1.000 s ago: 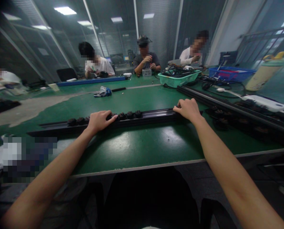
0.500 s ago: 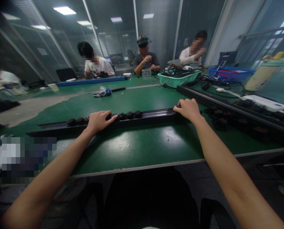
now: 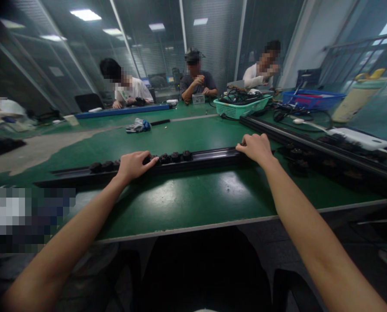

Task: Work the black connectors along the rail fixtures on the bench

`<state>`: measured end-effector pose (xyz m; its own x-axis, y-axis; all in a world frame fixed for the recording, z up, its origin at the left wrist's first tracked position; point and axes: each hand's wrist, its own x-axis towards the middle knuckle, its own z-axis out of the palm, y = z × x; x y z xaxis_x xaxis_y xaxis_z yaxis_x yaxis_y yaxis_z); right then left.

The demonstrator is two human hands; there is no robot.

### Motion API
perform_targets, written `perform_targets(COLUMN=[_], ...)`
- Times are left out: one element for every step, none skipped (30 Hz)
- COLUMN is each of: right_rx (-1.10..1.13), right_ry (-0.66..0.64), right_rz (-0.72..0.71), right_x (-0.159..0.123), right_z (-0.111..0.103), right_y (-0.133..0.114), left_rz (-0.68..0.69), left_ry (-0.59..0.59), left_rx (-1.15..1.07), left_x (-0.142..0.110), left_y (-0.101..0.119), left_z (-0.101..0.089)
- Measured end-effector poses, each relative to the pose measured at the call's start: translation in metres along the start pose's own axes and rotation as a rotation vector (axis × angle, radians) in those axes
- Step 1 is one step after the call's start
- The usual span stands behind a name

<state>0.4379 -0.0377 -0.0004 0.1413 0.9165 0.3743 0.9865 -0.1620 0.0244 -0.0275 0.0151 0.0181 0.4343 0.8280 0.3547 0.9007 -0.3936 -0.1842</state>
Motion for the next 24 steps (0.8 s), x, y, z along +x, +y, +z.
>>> perform_targets(right_rx=[0.001, 0.001, 0.001, 0.001, 0.001, 0.003, 0.005, 0.009, 0.013, 0.016, 0.016, 0.015, 0.014, 0.013, 0.012, 0.011, 0.01, 0.009, 0.009, 0.01, 0.013, 0.015, 0.016, 0.016], right_ry=[-0.002, -0.002, 0.0, 0.004, 0.006, 0.007, 0.004, -0.002, -0.009, -0.015, -0.019, -0.021, -0.022, -0.021, -0.022, -0.024, -0.025, -0.026, -0.027, -0.027, -0.028, -0.03, -0.033, -0.033], right_rz=[0.002, 0.005, 0.009, 0.014, 0.019, 0.024, 0.029, 0.034, 0.04, 0.047, 0.052, 0.056, 0.058, 0.059, 0.061, 0.063, 0.067, 0.07, 0.073, 0.077, 0.082, 0.086, 0.088, 0.088], right_x=[0.0002, 0.0003, 0.0004, 0.0005, 0.0005, 0.0004, 0.0003, 0.0002, 0.0, -0.0002, -0.0004, -0.0006, -0.0008, -0.001, -0.0011, -0.0012, -0.0013, -0.0014, -0.0014, -0.0014, -0.0014, -0.0012, -0.001, -0.0008], right_z=[0.0003, 0.0006, 0.0009, 0.0011, 0.001, 0.0007, 0.0002, -0.0005, -0.0014, -0.0023, -0.0031, -0.0038, -0.0043, -0.0045, -0.0046, -0.0046, -0.0046, -0.0045, -0.0044, -0.0044, -0.0042, -0.004, -0.0036, -0.0031], right_y=[0.0006, 0.0011, 0.0016, 0.0019, 0.002, 0.002, 0.0018, 0.0016, 0.0013, 0.0011, 0.001, 0.001, 0.0012, 0.0015, 0.0018, 0.0022, 0.0025, 0.0027, 0.0029, 0.0031, 0.0033, 0.0036, 0.004, 0.0044], left_rz=[-0.001, -0.002, -0.003, -0.004, -0.004, -0.004, -0.002, -0.001, 0.0, 0.0, 0.0, -0.001, -0.001, -0.001, -0.002, -0.004, -0.006, -0.008, -0.008, -0.008, -0.006, -0.005, -0.005, -0.006], left_ry=[-0.001, -0.003, -0.006, -0.009, -0.011, -0.011, -0.01, -0.008, -0.005, -0.005, -0.005, -0.005, -0.006, -0.007, -0.008, -0.009, -0.011, -0.012, -0.014, -0.014, -0.012, -0.009, -0.007, -0.006], left_rx=[0.002, 0.006, 0.01, 0.014, 0.018, 0.021, 0.023, 0.023, 0.021, 0.018, 0.013, 0.007, 0.001, -0.006, -0.012, -0.017, -0.018, -0.017, -0.016, -0.014, -0.014, -0.015, -0.017, -0.017], left_x=[-0.0001, -0.0002, -0.0003, -0.0004, -0.0004, -0.0004, -0.0004, -0.0004, -0.0003, -0.0003, -0.0002, -0.0001, -0.0001, -0.0001, 0.0, 0.0, 0.0, 0.0, 0.0001, 0.0001, 0.0001, 0.0001, 0.0001, 0.0001], left_y=[0.0002, 0.0005, 0.0007, 0.001, 0.0013, 0.0014, 0.0015, 0.0015, 0.0015, 0.0015, 0.0014, 0.0014, 0.0013, 0.0013, 0.0013, 0.0013, 0.0013, 0.0012, 0.0011, 0.001, 0.0008, 0.0007, 0.0006, 0.0005], left_z=[-0.0003, -0.0007, -0.0011, -0.0015, -0.0017, -0.0019, -0.002, -0.002, -0.002, -0.002, -0.002, -0.0021, -0.0022, -0.0023, -0.0024, -0.0024, -0.0024, -0.0023, -0.0021, -0.0019, -0.0016, -0.0013, -0.001, -0.0007])
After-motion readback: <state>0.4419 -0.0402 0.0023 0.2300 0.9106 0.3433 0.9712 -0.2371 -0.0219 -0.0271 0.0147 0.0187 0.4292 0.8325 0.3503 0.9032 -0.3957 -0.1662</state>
